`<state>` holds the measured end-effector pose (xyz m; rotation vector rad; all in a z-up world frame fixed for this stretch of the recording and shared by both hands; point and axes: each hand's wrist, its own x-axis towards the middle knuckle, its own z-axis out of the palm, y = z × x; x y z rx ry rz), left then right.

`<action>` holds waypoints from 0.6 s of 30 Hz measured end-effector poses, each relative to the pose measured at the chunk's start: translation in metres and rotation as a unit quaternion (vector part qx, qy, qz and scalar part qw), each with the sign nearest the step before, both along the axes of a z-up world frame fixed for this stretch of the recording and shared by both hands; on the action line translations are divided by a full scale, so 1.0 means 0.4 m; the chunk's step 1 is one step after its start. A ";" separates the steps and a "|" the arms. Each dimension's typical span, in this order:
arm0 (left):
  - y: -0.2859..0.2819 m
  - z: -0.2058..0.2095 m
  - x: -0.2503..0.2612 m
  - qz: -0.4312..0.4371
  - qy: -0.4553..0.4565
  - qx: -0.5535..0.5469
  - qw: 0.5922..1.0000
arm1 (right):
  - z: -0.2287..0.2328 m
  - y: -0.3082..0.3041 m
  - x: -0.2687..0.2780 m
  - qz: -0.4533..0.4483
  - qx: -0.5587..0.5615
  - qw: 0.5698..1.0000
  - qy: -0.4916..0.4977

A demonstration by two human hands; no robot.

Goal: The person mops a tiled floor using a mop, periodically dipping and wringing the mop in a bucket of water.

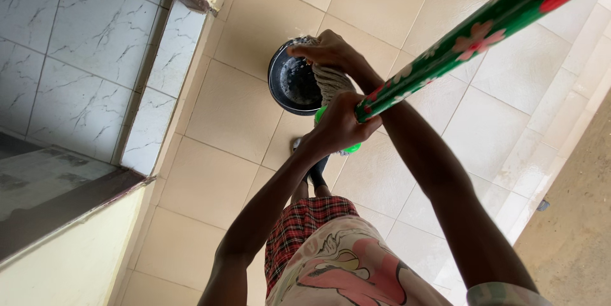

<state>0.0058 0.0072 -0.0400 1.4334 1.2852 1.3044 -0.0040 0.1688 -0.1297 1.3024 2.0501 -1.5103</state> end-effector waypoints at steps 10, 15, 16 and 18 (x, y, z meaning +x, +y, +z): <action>-0.042 -0.060 0.045 0.025 -0.039 -0.048 0.998 | -0.155 -0.006 0.060 -0.153 0.062 0.977 0.137; -0.049 -0.113 0.044 0.046 -0.041 -0.071 0.996 | -0.247 -0.011 0.057 -0.148 0.091 0.978 0.113; -0.048 -0.125 0.044 0.052 -0.037 -0.071 0.995 | -0.264 -0.011 0.059 -0.145 0.088 0.979 0.111; -0.058 -0.153 0.046 0.063 -0.042 -0.080 0.994 | -0.294 -0.033 0.080 -0.224 0.062 0.954 0.191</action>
